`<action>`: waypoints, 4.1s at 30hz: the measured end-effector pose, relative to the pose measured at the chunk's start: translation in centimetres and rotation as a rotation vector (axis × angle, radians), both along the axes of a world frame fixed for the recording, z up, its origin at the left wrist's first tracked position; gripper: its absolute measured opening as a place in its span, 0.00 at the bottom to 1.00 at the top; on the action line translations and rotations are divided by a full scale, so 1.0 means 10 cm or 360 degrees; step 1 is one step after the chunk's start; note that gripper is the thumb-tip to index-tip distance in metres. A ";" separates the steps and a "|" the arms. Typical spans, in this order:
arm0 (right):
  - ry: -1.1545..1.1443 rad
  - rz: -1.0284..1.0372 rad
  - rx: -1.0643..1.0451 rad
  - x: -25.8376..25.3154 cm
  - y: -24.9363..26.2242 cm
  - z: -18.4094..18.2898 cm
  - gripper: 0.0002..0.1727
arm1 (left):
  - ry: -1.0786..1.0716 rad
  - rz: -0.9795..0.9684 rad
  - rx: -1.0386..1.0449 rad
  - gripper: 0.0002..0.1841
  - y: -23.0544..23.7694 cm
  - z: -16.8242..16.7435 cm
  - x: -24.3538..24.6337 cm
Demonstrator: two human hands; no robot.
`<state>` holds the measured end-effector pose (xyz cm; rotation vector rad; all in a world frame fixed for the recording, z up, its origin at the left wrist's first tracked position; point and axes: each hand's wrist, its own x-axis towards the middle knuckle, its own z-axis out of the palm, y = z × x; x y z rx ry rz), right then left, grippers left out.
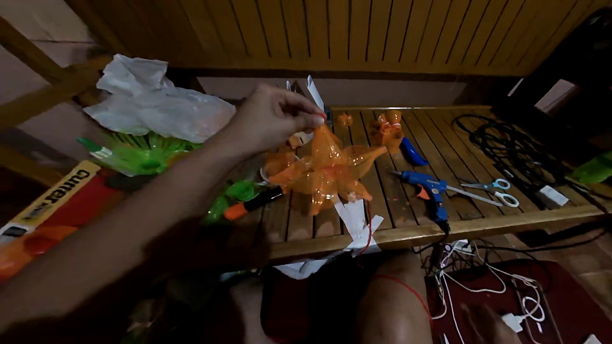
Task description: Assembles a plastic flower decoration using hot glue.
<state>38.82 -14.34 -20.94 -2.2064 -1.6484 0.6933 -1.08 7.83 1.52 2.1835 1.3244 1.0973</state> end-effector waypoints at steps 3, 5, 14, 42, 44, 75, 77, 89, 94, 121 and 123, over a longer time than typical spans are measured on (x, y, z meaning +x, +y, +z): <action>0.0403 0.0189 0.0647 -0.31 0.45 0.38 0.23 | -0.0189 -0.0055 0.0033 0.06 -0.02 0.05 0.00; 0.0825 0.0309 0.0770 -0.54 0.82 0.60 0.26 | -0.0335 -0.0067 0.0007 0.06 -0.05 0.04 0.02; 0.1725 0.0284 0.1029 -1.21 1.61 1.21 0.09 | -0.0996 0.0161 -0.0241 0.08 -0.21 -0.26 0.05; 0.1923 0.0984 0.0729 -1.42 1.33 0.74 0.21 | -0.1252 0.0577 0.0085 0.06 -1.22 -1.35 0.34; 0.1880 0.0954 0.0720 -1.44 1.28 0.75 0.16 | -0.0945 0.0387 0.0114 0.06 -1.28 -1.23 0.18; 0.0182 0.0691 0.0400 -1.31 1.76 1.00 0.23 | -0.0469 -0.0127 0.0236 0.12 -0.62 -0.22 -1.10; 0.0027 0.0620 0.0258 -1.49 1.85 0.99 0.24 | -0.0375 -0.0056 0.0154 0.12 -0.70 -0.22 -0.93; 0.0074 0.0665 0.0493 -1.46 2.17 0.90 0.19 | -0.0002 -0.0302 -0.0346 0.06 -0.44 -0.28 0.01; -0.0096 0.0461 0.0739 -1.09 1.97 1.04 0.19 | 0.0136 -0.0284 -0.0682 0.06 -0.10 -0.41 0.20; 0.1459 0.0487 0.1280 -0.94 2.49 1.91 0.12 | -0.0019 -0.0072 -0.0571 0.09 0.84 -0.34 0.36; 0.1443 0.0619 0.1348 -1.09 2.75 2.07 0.11 | -0.0038 -0.0045 -0.0549 0.10 0.87 -0.32 0.37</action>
